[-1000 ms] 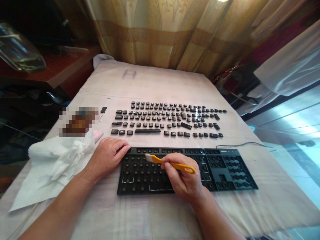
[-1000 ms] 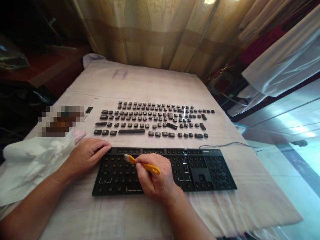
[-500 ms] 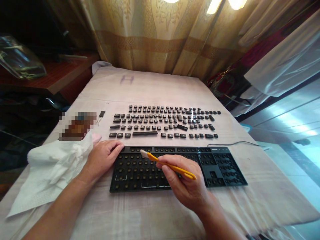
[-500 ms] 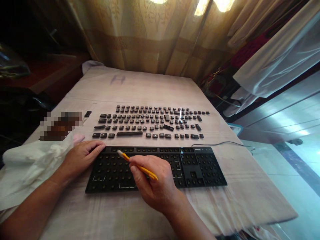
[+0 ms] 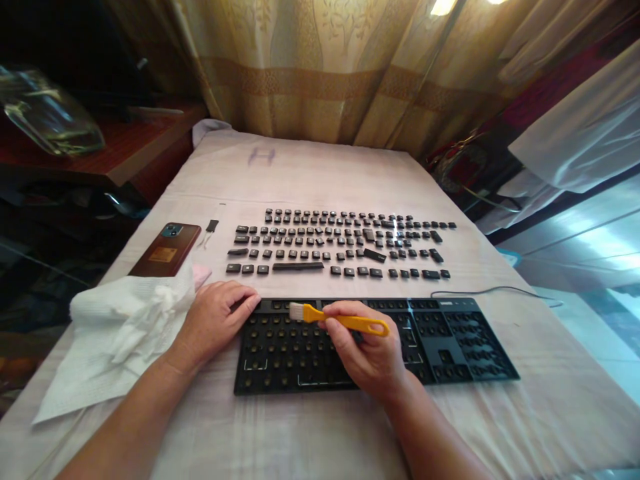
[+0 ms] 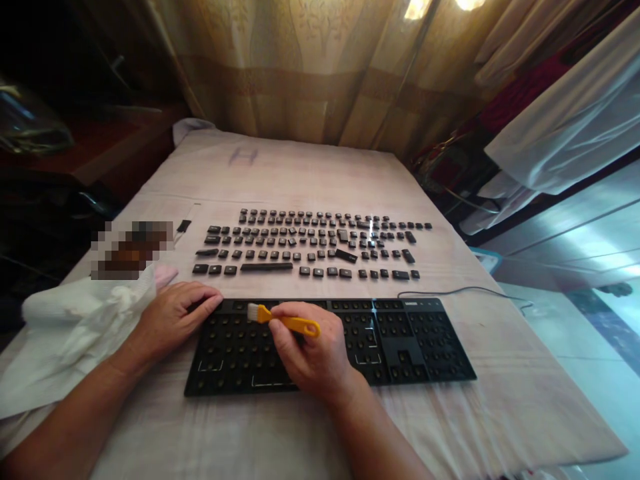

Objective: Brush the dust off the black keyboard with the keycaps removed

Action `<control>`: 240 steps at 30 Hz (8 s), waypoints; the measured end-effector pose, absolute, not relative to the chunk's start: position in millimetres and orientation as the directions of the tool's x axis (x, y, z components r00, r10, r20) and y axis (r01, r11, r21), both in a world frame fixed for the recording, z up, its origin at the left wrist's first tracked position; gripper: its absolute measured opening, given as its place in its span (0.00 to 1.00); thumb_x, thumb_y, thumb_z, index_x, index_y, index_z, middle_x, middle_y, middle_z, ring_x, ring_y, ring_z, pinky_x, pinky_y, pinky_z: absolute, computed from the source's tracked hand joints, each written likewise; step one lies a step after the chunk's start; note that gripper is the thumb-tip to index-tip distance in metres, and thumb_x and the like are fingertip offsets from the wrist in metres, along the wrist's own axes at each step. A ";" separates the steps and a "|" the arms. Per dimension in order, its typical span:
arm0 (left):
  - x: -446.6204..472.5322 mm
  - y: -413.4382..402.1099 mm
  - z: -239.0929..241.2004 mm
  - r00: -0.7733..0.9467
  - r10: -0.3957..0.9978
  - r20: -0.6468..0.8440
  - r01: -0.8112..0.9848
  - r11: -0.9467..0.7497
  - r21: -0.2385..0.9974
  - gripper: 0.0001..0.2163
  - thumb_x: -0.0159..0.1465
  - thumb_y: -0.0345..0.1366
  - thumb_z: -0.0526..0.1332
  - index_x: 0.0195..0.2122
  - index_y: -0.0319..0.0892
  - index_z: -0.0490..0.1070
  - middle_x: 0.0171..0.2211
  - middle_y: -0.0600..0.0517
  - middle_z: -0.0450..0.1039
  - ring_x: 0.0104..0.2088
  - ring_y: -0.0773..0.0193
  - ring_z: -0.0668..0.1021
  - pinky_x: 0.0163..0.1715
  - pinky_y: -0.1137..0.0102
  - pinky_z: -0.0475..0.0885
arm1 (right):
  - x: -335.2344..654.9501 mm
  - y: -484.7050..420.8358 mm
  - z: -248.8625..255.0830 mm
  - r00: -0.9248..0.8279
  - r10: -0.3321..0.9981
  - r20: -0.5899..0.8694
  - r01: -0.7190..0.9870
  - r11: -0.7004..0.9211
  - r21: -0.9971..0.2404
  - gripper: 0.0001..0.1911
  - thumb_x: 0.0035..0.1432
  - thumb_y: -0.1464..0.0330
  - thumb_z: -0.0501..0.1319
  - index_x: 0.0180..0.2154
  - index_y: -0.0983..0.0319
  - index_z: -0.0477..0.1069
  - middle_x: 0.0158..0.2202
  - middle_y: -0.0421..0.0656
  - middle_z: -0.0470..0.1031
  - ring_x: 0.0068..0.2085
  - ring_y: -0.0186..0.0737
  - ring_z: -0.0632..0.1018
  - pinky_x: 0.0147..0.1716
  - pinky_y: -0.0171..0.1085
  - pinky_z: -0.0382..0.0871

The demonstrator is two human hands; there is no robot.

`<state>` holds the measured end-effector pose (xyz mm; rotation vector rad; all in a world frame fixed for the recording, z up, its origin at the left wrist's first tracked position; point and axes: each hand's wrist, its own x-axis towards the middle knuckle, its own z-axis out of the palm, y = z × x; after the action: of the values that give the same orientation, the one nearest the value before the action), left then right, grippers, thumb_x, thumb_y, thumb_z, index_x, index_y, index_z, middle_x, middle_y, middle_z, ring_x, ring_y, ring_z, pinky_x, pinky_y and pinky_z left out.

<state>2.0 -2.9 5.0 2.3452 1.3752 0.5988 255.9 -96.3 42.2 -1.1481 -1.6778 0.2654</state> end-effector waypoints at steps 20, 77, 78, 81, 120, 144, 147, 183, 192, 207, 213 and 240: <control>6.8 -6.7 7.1 0.426 0.879 0.213 0.708 -0.471 0.527 0.19 0.69 0.48 0.53 0.27 0.45 0.76 0.28 0.52 0.79 0.33 0.59 0.78 0.41 0.62 0.68 | 251.1 -96.1 36.9 -0.198 0.773 0.603 0.575 0.590 -0.567 0.06 0.61 0.75 0.60 0.35 0.60 0.74 0.26 0.41 0.82 0.23 0.37 0.81 0.25 0.34 0.76; 1.8 -5.7 3.7 0.331 0.919 0.213 0.756 -0.394 0.523 0.13 0.68 0.41 0.56 0.47 0.46 0.78 0.44 0.50 0.83 0.44 0.56 0.82 0.52 0.58 0.73 | 244.0 -100.1 25.4 -0.177 0.853 0.490 0.472 0.511 -0.718 0.07 0.64 0.74 0.60 0.40 0.59 0.76 0.31 0.44 0.85 0.30 0.40 0.86 0.32 0.35 0.81; 1.8 -5.8 3.5 0.340 0.917 0.209 0.755 -0.399 0.521 0.13 0.68 0.41 0.56 0.47 0.46 0.78 0.44 0.50 0.83 0.44 0.55 0.82 0.52 0.58 0.73 | 243.4 -100.0 25.4 -0.191 0.849 0.492 0.476 0.519 -0.710 0.07 0.64 0.74 0.60 0.40 0.60 0.76 0.31 0.43 0.85 0.30 0.40 0.86 0.33 0.35 0.81; 1.7 -6.5 3.5 0.354 0.912 0.204 0.752 -0.408 0.518 0.13 0.68 0.41 0.56 0.47 0.46 0.78 0.44 0.49 0.83 0.44 0.55 0.82 0.52 0.57 0.73 | 242.0 -100.6 25.9 -0.217 0.856 0.470 0.465 0.514 -0.721 0.07 0.64 0.73 0.60 0.40 0.60 0.76 0.31 0.43 0.85 0.30 0.40 0.85 0.33 0.35 0.81; 2.7 -6.5 0.2 0.392 0.884 0.256 0.756 -0.468 0.458 0.12 0.69 0.39 0.56 0.45 0.44 0.78 0.44 0.48 0.83 0.44 0.55 0.82 0.50 0.57 0.73 | 243.6 -103.7 22.3 -0.135 0.913 0.384 0.354 0.406 -0.842 0.07 0.66 0.74 0.60 0.43 0.59 0.75 0.32 0.41 0.84 0.31 0.37 0.84 0.32 0.34 0.79; 2.4 -7.6 -0.3 0.410 0.868 0.280 0.736 -0.496 0.461 0.11 0.69 0.37 0.56 0.45 0.45 0.78 0.43 0.48 0.83 0.44 0.54 0.82 0.49 0.57 0.73 | 238.6 -99.5 61.1 -0.055 0.869 0.492 0.521 0.445 -0.728 0.07 0.64 0.70 0.65 0.32 0.59 0.77 0.26 0.39 0.81 0.23 0.35 0.79 0.24 0.33 0.74; 2.2 -7.6 -0.7 0.416 0.863 0.285 0.734 -0.504 0.455 0.11 0.69 0.37 0.56 0.45 0.45 0.78 0.43 0.48 0.83 0.43 0.55 0.82 0.49 0.57 0.73 | 224.9 -92.4 57.1 -0.063 0.860 0.506 0.511 0.463 -0.724 0.08 0.65 0.70 0.64 0.31 0.59 0.76 0.24 0.39 0.81 0.22 0.35 0.78 0.23 0.33 0.73; 2.9 -8.4 1.2 0.411 0.873 0.262 0.745 -0.487 0.456 0.12 0.70 0.37 0.55 0.46 0.45 0.78 0.43 0.48 0.83 0.44 0.54 0.81 0.49 0.57 0.73 | 213.3 -94.9 21.4 -0.133 0.903 0.409 0.414 0.425 -0.805 0.06 0.67 0.71 0.60 0.39 0.59 0.76 0.31 0.42 0.83 0.30 0.38 0.83 0.32 0.35 0.79; 2.5 -7.4 -0.3 0.414 0.870 0.267 0.737 -0.493 0.462 0.12 0.69 0.37 0.55 0.46 0.46 0.78 0.41 0.49 0.83 0.44 0.55 0.81 0.49 0.57 0.73 | 215.9 -95.1 18.1 -0.025 0.937 0.350 0.339 0.337 -0.878 0.08 0.70 0.65 0.59 0.41 0.59 0.76 0.30 0.41 0.82 0.29 0.37 0.83 0.30 0.34 0.78; 2.7 -8.2 2.0 0.422 0.867 0.267 0.740 -0.499 0.452 0.11 0.70 0.36 0.55 0.46 0.46 0.77 0.43 0.49 0.83 0.45 0.56 0.81 0.50 0.59 0.72 | 220.0 -93.7 25.8 -0.149 0.898 0.414 0.447 0.435 -0.782 0.07 0.68 0.71 0.58 0.38 0.59 0.74 0.29 0.41 0.82 0.27 0.36 0.82 0.28 0.33 0.75; 2.6 -7.8 0.5 0.424 0.864 0.272 0.742 -0.503 0.443 0.12 0.70 0.36 0.55 0.46 0.44 0.77 0.42 0.49 0.83 0.44 0.55 0.81 0.49 0.58 0.72 | 221.6 -95.5 25.8 -0.100 0.916 0.388 0.380 0.396 -0.836 0.07 0.69 0.72 0.57 0.39 0.60 0.73 0.27 0.39 0.81 0.25 0.34 0.82 0.28 0.31 0.75; 2.0 -6.9 -0.9 0.433 0.856 0.283 0.748 -0.516 0.417 0.11 0.70 0.36 0.56 0.46 0.44 0.77 0.42 0.48 0.83 0.44 0.55 0.81 0.48 0.58 0.72 | 217.9 -97.4 22.1 -0.103 0.889 0.446 0.350 0.452 -0.820 0.06 0.69 0.72 0.59 0.42 0.59 0.74 0.32 0.41 0.82 0.30 0.37 0.83 0.31 0.34 0.77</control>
<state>2.0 -6.9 -0.9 2.4576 1.4016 0.6863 217.9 -97.4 22.1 -1.0846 -1.6740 0.6546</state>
